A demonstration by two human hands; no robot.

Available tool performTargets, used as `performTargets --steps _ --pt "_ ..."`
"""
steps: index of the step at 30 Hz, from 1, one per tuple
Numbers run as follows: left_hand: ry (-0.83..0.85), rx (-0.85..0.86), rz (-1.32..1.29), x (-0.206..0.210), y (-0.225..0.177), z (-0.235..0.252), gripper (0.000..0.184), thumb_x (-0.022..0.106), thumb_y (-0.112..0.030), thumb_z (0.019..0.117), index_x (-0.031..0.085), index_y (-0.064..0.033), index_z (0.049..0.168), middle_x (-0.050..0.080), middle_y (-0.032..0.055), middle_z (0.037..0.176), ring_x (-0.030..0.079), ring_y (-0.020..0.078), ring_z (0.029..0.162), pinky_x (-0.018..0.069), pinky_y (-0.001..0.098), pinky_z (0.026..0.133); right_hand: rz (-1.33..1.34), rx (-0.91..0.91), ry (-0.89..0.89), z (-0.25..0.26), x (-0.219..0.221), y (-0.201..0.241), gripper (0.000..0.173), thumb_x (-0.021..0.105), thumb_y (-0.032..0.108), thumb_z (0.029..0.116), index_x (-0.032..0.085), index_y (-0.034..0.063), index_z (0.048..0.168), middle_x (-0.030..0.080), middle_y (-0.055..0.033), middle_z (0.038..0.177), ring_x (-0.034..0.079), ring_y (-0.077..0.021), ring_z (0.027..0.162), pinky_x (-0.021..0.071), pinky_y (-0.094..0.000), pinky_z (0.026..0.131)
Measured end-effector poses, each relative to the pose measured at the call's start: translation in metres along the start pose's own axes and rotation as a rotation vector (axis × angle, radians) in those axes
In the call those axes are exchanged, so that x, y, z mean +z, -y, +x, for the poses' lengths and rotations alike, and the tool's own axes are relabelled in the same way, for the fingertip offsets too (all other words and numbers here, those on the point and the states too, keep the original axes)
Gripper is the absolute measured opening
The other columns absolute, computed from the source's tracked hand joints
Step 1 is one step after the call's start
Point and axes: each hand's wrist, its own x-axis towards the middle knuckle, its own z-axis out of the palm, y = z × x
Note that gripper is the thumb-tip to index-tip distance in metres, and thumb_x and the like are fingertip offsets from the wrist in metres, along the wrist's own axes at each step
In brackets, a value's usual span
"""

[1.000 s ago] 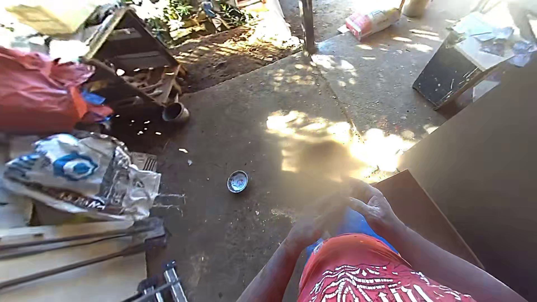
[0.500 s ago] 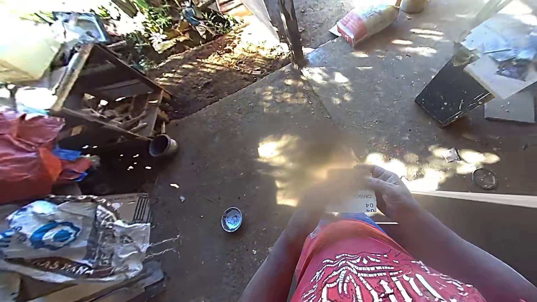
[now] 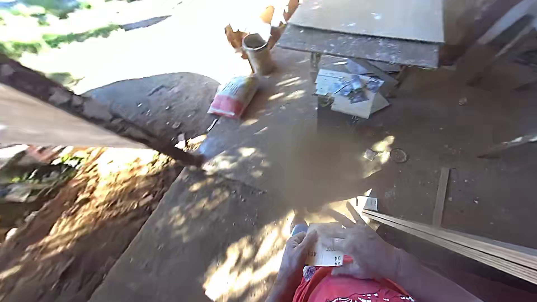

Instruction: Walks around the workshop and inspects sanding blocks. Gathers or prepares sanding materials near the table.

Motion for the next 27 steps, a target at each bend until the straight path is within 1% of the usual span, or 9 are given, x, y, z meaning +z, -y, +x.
performTargets --steps 3,6,8,10,12,14,17,23,27 --pt "0.141 -0.105 -0.028 -0.002 -0.047 0.075 0.033 0.052 -0.026 0.1071 0.069 0.0019 0.102 0.073 0.0145 0.086 0.072 0.0219 0.076 0.0613 0.0397 0.071 -0.03 0.202 -0.14 0.041 -0.008 -0.032 0.04 0.067 0.022 0.0878 0.073 0.0298 0.126 0.062 0.0114 0.143 0.034 -0.0295 0.152 0.0089 -0.0803 0.115" --pt "0.302 -0.099 0.076 -0.015 -0.092 0.155 0.06 0.024 -0.049 0.1099 0.059 -0.0063 0.133 0.069 0.0124 0.119 0.069 0.0249 0.104 0.0581 0.0462 0.084 0.202 0.529 -0.241 0.087 -0.029 -0.06 0.03 0.056 0.037 0.1026 0.078 0.0179 0.108 0.077 0.0018 0.111 0.062 -0.02 0.127 0.0252 -0.0633 0.121" --pt "0.506 -0.005 0.172 -0.03 -0.131 0.199 0.075 0.016 -0.059 0.1052 0.052 -0.0048 0.142 0.062 0.0133 0.136 0.063 0.0267 0.121 0.0545 0.0494 0.097 0.464 0.793 -0.263 0.121 -0.055 -0.074 0.046 0.052 0.046 0.1021 0.072 0.0059 0.095 0.071 -0.0102 0.086 0.069 -0.0248 0.09 0.0505 -0.0522 0.096" --pt "0.65 0.112 0.234 -0.043 -0.168 0.227 0.061 0.047 -0.054 0.1004 0.061 -0.0025 0.13 0.07 0.0122 0.124 0.068 0.0252 0.113 0.0575 0.0457 0.094 0.726 0.892 -0.322 0.149 -0.072 -0.082 0.041 0.056 0.044 0.0999 0.07 0.0057 0.092 0.068 -0.0078 0.076 0.068 -0.0205 0.072 0.0569 -0.0463 0.074" --pt "0.738 0.154 0.196 -0.053 -0.197 0.25 0.037 0.077 -0.032 0.0898 0.065 -0.0024 0.109 0.073 0.0085 0.095 0.071 0.0183 0.085 0.0601 0.0363 0.078 0.914 0.826 -0.353 0.181 -0.083 -0.087 0.034 0.058 0.038 0.1011 0.072 0.007 0.096 0.07 -0.0037 0.077 0.069 -0.0133 0.071 0.0592 -0.0393 0.071" --pt "0.776 0.124 0.148 -0.059 -0.212 0.272 0.029 0.082 -0.024 0.0851 0.066 -0.004 0.099 0.07 0.0057 0.082 0.066 0.0135 0.071 0.0565 0.0305 0.067 0.95 0.781 -0.343 0.211 -0.089 -0.093 0.034 0.059 0.038 0.1013 0.072 0.0077 0.096 0.07 -0.0026 0.079 0.068 -0.0111 0.074 0.0582 -0.0381 0.073" --pt "0.903 0.099 0.112 -0.064 -0.231 0.311 0.055 0.081 -0.032 0.0872 0.057 0.0015 0.124 0.07 0.0121 0.106 0.069 0.0197 0.094 0.0592 0.0363 0.086 0.994 0.76 -0.431 0.239 -0.098 -0.105 0.032 0.061 0.039 0.1006 0.073 0.0093 0.098 0.072 -0.0009 0.081 0.07 -0.0101 0.076 0.06 -0.037 0.074" --pt "0.812 0.034 0.096 -0.057 -0.264 0.352 0.025 0.079 -0.011 0.087 0.067 0.0038 0.104 0.075 0.0158 0.091 0.074 0.0223 0.081 0.0625 0.0397 0.078 1.14 0.804 -0.606 0.258 -0.096 -0.128 0.021 0.066 0.026 0.0979 0.073 0.0069 0.102 0.075 -0.0009 0.089 0.072 -0.0083 0.083 0.061 -0.0327 0.082" --pt "0.811 0.006 0.146 -0.045 -0.266 0.37 0.022 0.076 -0.008 0.0904 0.068 0.0062 0.106 0.075 0.018 0.091 0.075 0.024 0.08 0.0637 0.0401 0.078 1.097 0.891 -0.653 0.256 -0.087 -0.146 0.024 0.065 0.03 0.0993 0.074 0.0079 0.096 0.073 -0.0003 0.085 0.07 -0.0067 0.081 0.0582 -0.0323 0.078"
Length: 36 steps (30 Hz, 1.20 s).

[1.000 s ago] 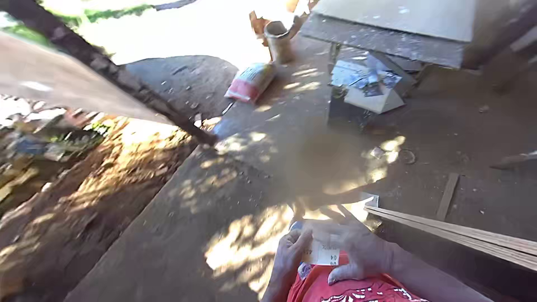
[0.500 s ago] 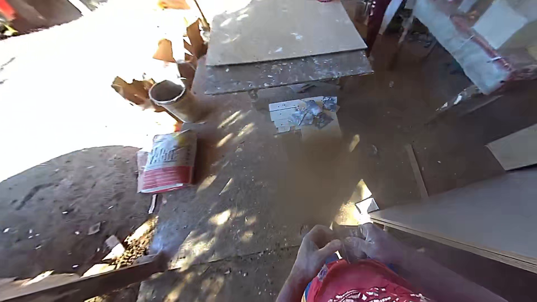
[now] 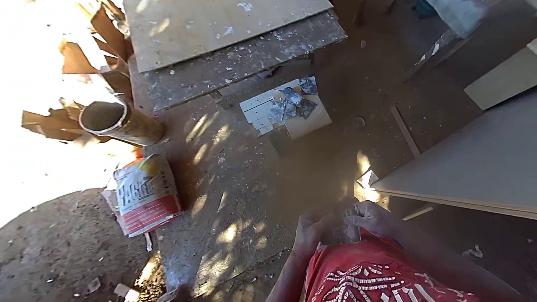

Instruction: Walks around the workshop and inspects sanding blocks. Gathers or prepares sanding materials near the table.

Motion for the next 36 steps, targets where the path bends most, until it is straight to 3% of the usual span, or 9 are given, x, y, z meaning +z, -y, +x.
performTargets --steps 6,8,11,14,18,23,26,31,36 --pt "0.219 -0.137 0.049 -0.02 -0.016 0.047 0.035 0.066 0.0 0.0949 0.06 0.007 0.128 0.074 0.02 0.105 0.074 0.0274 0.093 0.062 0.0441 0.086 0.165 0.047 -0.129 0.023 -0.028 -0.014 0.02 0.065 0.023 0.0989 0.072 0.0065 0.088 0.07 0.0017 0.078 0.066 -0.0034 0.072 0.0554 -0.0252 0.071" --pt "0.163 -0.209 0.121 -0.027 -0.025 0.071 0.052 0.068 -0.001 0.0934 0.05 0.0047 0.142 0.075 0.0216 0.102 0.075 0.0306 0.09 0.0635 0.0462 0.083 0.219 0.076 -0.18 0.038 -0.042 -0.021 0.02 0.065 0.021 0.0996 0.072 0.0054 0.089 0.071 0.0005 0.078 0.067 -0.0043 0.072 0.0565 -0.0258 0.071" --pt "-0.072 -0.235 0.282 -0.047 -0.041 0.124 0.058 0.071 -0.008 0.0913 0.048 0.0027 0.143 0.075 0.0183 0.103 0.074 0.0283 0.093 0.0628 0.0433 0.08 0.31 0.175 -0.316 0.073 -0.068 -0.031 0.019 0.063 0.019 0.1005 0.072 0.0033 0.096 0.073 -0.0034 0.084 0.07 -0.009 0.078 0.0587 -0.03 0.077" --pt "-0.222 -0.225 0.399 -0.066 -0.066 0.207 0.062 0.073 -0.015 0.092 0.046 0.0009 0.145 0.069 0.0157 0.125 0.07 0.0256 0.11 0.0608 0.0422 0.09 0.359 0.295 -0.392 0.125 -0.103 -0.045 0.02 0.061 0.017 0.101 0.069 0.0004 0.107 0.073 -0.009 0.093 0.071 -0.015 0.086 0.0594 -0.0358 0.083" --pt "-0.395 -0.249 0.574 -0.077 -0.112 0.359 0.069 0.078 -0.028 0.0909 0.045 -0.0019 0.146 0.063 0.0169 0.134 0.066 0.0236 0.117 0.0573 0.0426 0.094 0.355 0.371 -0.354 0.241 -0.156 -0.053 0.022 0.062 0.016 0.0999 0.068 -0.0012 0.112 0.072 -0.0132 0.099 0.07 -0.0193 0.092 0.0572 -0.0405 0.087" --pt "-0.569 -0.259 0.887 -0.08 -0.133 0.533 0.09 0.077 -0.05 0.0869 0.039 -0.0007 0.152 0.051 0.0279 0.146 0.056 0.0425 0.129 0.0472 0.0591 0.105 0.432 0.514 -0.252 0.401 -0.223 -0.059 0.041 0.066 0.025 0.1003 0.058 -0.0005 0.131 0.068 -0.0189 0.116 0.07 -0.0268 0.098 0.0594 -0.0439 0.085" --pt "-0.574 -0.628 0.909 -0.016 -0.208 0.608 0.09 0.069 -0.036 0.0978 0.016 -0.0001 0.161 0.036 0.0264 0.159 0.037 0.0393 0.147 0.032 0.0542 0.119 0.072 0.626 -0.222 0.462 -0.259 -0.062 0.058 0.067 0.034 0.0977 0.052 -0.0011 0.141 0.063 -0.0227 0.131 0.062 -0.0345 0.121 0.0485 -0.0524 0.105" --pt "-0.639 -0.629 0.876 -0.004 -0.222 0.666 0.06 0.069 -0.015 0.0972 0.042 0.0067 0.146 0.056 0.0282 0.138 0.055 0.0379 0.13 0.0429 0.0494 0.109 -0.073 0.6 -0.153 0.479 -0.295 -0.058 0.055 0.067 0.032 0.0985 0.053 0.0002 0.141 0.063 -0.0187 0.135 0.06 -0.0294 0.127 0.046 -0.0473 0.11" --pt "-0.529 -0.731 0.824 -0.01 -0.227 0.684 0.039 0.064 -0.013 0.1006 0.053 0.0088 0.131 0.057 0.0265 0.133 0.055 0.0338 0.124 0.0405 0.0471 0.107 -0.155 0.517 -0.215 0.482 -0.31 -0.045 0.053 0.065 0.035 0.0991 0.056 -0.0013 0.137 0.062 -0.0218 0.132 0.062 -0.0328 0.121 0.0483 -0.0488 0.106"
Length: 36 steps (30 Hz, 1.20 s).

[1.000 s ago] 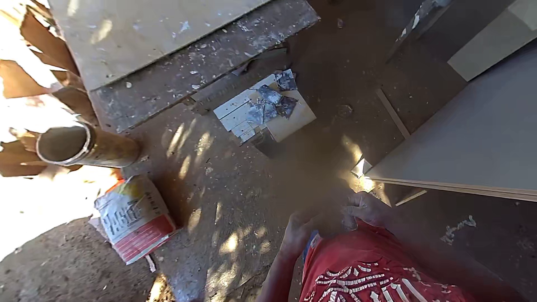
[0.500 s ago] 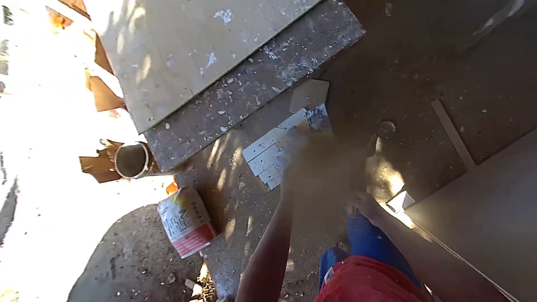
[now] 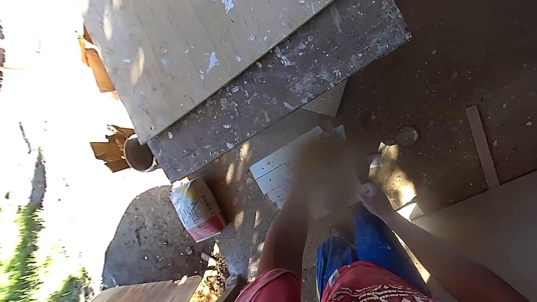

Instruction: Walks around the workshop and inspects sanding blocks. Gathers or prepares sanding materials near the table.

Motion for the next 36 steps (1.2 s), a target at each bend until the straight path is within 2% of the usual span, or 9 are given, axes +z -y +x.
performTargets --steps 3,5,8,10,15,19,24,30,36 --pt "-0.002 0.315 -0.012 0.026 0.08 0.088 0.069 0.078 -0.034 0.0884 0.05 0.0067 0.136 0.07 0.0245 0.117 0.071 0.0332 0.102 0.0599 0.048 0.083 0.039 -0.037 -0.03 0.01 0.0 0.03 0.063 0.066 0.041 0.0978 0.052 0.001 0.144 0.059 -0.0199 0.14 0.06 -0.03 0.127 0.0465 -0.0455 0.111" --pt "0.049 0.337 -0.027 0.045 0.123 0.15 0.084 0.085 -0.046 0.0781 0.05 -0.0046 0.142 0.074 0.015 0.113 0.072 0.0277 0.101 0.0586 0.0501 0.088 0.15 -0.024 -0.06 0.026 0.006 0.054 0.063 0.066 0.038 0.0982 0.048 0.0016 0.147 0.061 -0.0178 0.139 0.06 -0.0272 0.129 0.0463 -0.0444 0.112" --pt "-0.046 0.786 0.004 0.079 0.171 0.178 0.068 0.078 -0.055 0.0809 0.066 0.0005 0.118 0.074 0.0127 0.088 0.071 0.0211 0.07 0.0594 0.0391 0.056 0.415 0.023 -0.089 0.046 0.016 0.076 0.057 0.069 0.026 0.0981 0.05 0.0 0.145 0.064 -0.0204 0.133 0.062 -0.0299 0.123 0.049 -0.0483 0.108" --pt "0.214 0.35 0.135 0.057 0.104 0.085 0.042 0.077 -0.039 0.0903 0.068 -0.0079 0.118 0.071 0.0154 0.106 0.068 0.0297 0.094 0.0553 0.0513 0.086 0.531 0.0 -0.084 0.04 0.018 0.079 0.052 0.072 0.023 0.096 0.055 0.0008 0.14 0.065 -0.0219 0.128 0.064 -0.032 0.118 0.0507 -0.051 0.103" --pt "0.342 0.65 -0.078 0.041 0.121 -0.001 0.026 0.063 -0.027 0.1011 0.063 -0.0009 0.105 0.065 0.0114 0.083 0.063 0.0211 0.072 0.0554 0.0416 0.07 0.777 -0.089 -0.074 -0.034 0.005 0.043 0.056 0.065 0.024 0.0979 0.047 0.0063 0.148 0.057 -0.0156 0.142 0.061 -0.0248 0.122 0.0553 -0.0441 0.099" --pt "0.638 0.455 -0.481 -0.008 0.138 -0.067 0.013 0.059 -0.01 0.1026 0.058 -0.0003 0.111 0.066 0.0062 0.087 0.06 0.011 0.072 0.0517 0.0288 0.068 0.91 -0.222 -0.153 -0.124 0.004 0.053 0.022 0.062 0.012 0.0993 0.065 -0.0043 0.114 0.073 -0.014 0.101 0.072 -0.0225 0.09 0.0617 -0.0399 0.083" --pt "1.064 0.604 -0.735 -0.052 0.171 -0.087 0.019 0.052 -0.009 0.1045 0.057 0.0005 0.12 0.071 0.0142 0.102 0.072 0.0237 0.09 0.0606 0.0444 0.085 0.648 -0.53 -0.678 -0.204 0.033 0.11 0.007 0.07 0.005 0.0889 0.067 0.0017 0.094 0.07 -0.0035 0.08 0.066 -0.0103 0.069 0.058 -0.0263 0.065" --pt "1.024 0.696 -0.771 -0.098 0.162 -0.13 0.004 0.056 -0.006 0.1014 0.059 -0.0035 0.102 0.071 0.01 0.091 0.071 0.0195 0.082 0.061 0.039 0.078 0.764 -0.782 -0.715 -0.278 0.054 0.156 0.02 0.073 0.016 0.091 0.066 0.0026 0.105 0.072 -0.0066 0.094 0.07 -0.0153 0.084 0.0615 -0.0317 0.075" --pt "1.17 0.745 -0.728 -0.083 0.165 -0.157 0.027 0.049 -0.003 0.1018 0.052 0.005 0.128 0.07 0.017 0.109 0.071 0.0236 0.098 0.059 0.043 0.089 1.295 -0.665 -0.375 -0.319 0.085 0.163 0.062 0.066 0.026 0.0971 0.04 -0.0004 0.147 0.061 -0.019 0.132 0.065 -0.0295 0.117 0.0558 -0.0481 0.1"
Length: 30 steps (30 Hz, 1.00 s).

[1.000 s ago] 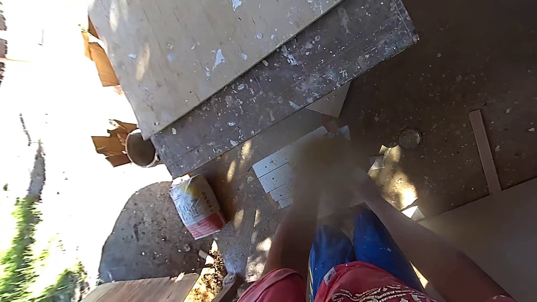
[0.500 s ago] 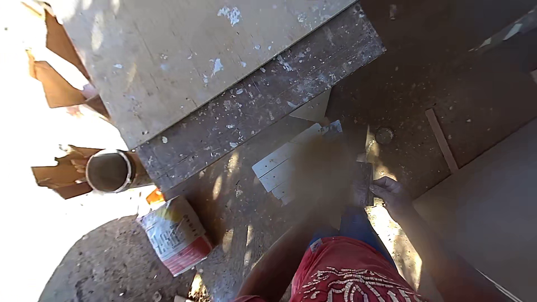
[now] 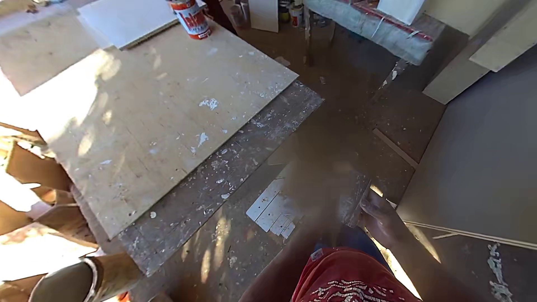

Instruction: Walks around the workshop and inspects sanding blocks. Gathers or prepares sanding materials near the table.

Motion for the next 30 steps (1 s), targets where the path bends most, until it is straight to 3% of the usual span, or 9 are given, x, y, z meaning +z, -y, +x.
performTargets --steps 7,11,14,18,20,22,25,27,30 --pt "0.048 -0.165 0.203 0.06 0.045 0.003 0.026 0.048 -0.005 0.1053 0.052 0.0046 0.129 0.071 0.0173 0.101 0.071 0.0241 0.089 0.0602 0.0409 0.083 0.177 -0.16 -0.17 -0.062 -0.043 0.016 0.064 0.077 0.023 0.0851 0.045 0.0038 0.137 0.064 -0.0188 0.124 0.066 -0.0309 0.11 0.0557 -0.0503 0.095" --pt "0.12 -0.339 0.187 0.096 0.089 0.0 0.03 0.047 -0.007 0.1065 0.053 0.0034 0.134 0.071 0.0196 0.107 0.071 0.0267 0.094 0.0596 0.0442 0.086 0.235 -0.309 -0.482 -0.108 -0.075 0.027 0.042 0.062 -0.002 0.0905 0.051 -0.0064 0.13 0.065 -0.0223 0.117 0.068 -0.0297 0.106 0.0573 -0.049 0.096" --pt "0.182 -0.405 0.178 0.13 0.122 -0.006 0.034 0.044 -0.008 0.1072 0.05 0.002 0.139 0.07 0.0184 0.11 0.071 0.0253 0.097 0.0595 0.0432 0.087 0.069 -0.497 -0.696 -0.158 -0.106 0.032 0.033 0.065 -0.011 0.0856 0.061 -0.0095 0.118 0.07 -0.0196 0.107 0.07 -0.0252 0.098 0.0603 -0.0419 0.09" --pt "0.364 -0.469 0.173 0.191 0.169 -0.021 0.036 0.039 -0.007 0.1079 0.05 0.0021 0.141 0.069 0.0196 0.118 0.07 0.0267 0.103 0.0582 0.045 0.092 -0.117 -0.577 -0.882 -0.245 -0.161 0.028 0.036 0.068 -0.005 0.0864 0.062 -0.0095 0.121 0.073 -0.0191 0.105 0.072 -0.0252 0.096 0.0617 -0.0388 0.088" --pt "0.484 -0.516 0.219 0.224 0.204 -0.039 0.036 0.04 -0.007 0.107 0.052 0.0017 0.14 0.069 0.0184 0.117 0.07 0.0252 0.101 0.0582 0.0442 0.092 -0.084 -0.587 -0.984 -0.293 -0.185 0.025 0.055 0.068 -0.007 0.0865 0.047 -0.0086 0.138 0.072 -0.021 0.104 0.073 -0.0273 0.094 0.0623 -0.0411 0.087" --pt "0.611 -0.579 0.282 0.259 0.242 -0.066 0.038 0.041 -0.007 0.1068 0.051 0.0021 0.142 0.069 0.0183 0.118 0.07 0.0251 0.102 0.0584 0.0439 0.092 -0.097 -0.611 -1.139 -0.341 -0.21 0.018 0.064 0.069 -0.007 0.0858 0.037 -0.0058 0.141 0.072 -0.0193 0.097 0.074 -0.0261 0.087 0.0639 -0.0405 0.082" --pt "0.762 -0.667 0.391 0.306 0.3 -0.11 0.04 0.045 -0.008 0.1055 0.05 0.0021 0.143 0.069 0.0179 0.119 0.07 0.0255 0.101 0.0596 0.0441 0.089 -0.191 -0.504 -1.33 -0.407 -0.249 -0.002 0.039 0.063 0.006 0.0959 0.056 -0.0057 0.133 0.069 -0.0165 0.12 0.071 -0.0215 0.104 0.0613 -0.0367 0.09" --pt "0.825 -0.72 0.402 0.329 0.342 -0.135 0.038 0.046 -0.007 0.1039 0.052 0.003 0.14 0.068 0.0186 0.12 0.069 0.0273 0.102 0.0585 0.047 0.091 -0.203 -0.408 -1.299 -0.446 -0.269 -0.018 0.043 0.054 0.022 0.103 0.058 -0.0026 0.138 0.063 -0.016 0.136 0.064 -0.0223 0.122 0.0558 -0.0417 0.103" --pt "0.888 -0.819 0.441 0.359 0.401 -0.166 0.028 0.049 -0.003 0.1025 0.053 0.0026 0.13 0.068 0.0174 0.114 0.07 0.0279 0.099 0.0591 0.048 0.088 -0.092 -0.452 -1.318 -0.494 -0.274 -0.025 0.037 0.055 0.03 0.1026 0.068 -0.0005 0.119 0.075 -0.0114 0.106 0.073 -0.0191 0.097 0.0616 -0.0388 0.088"
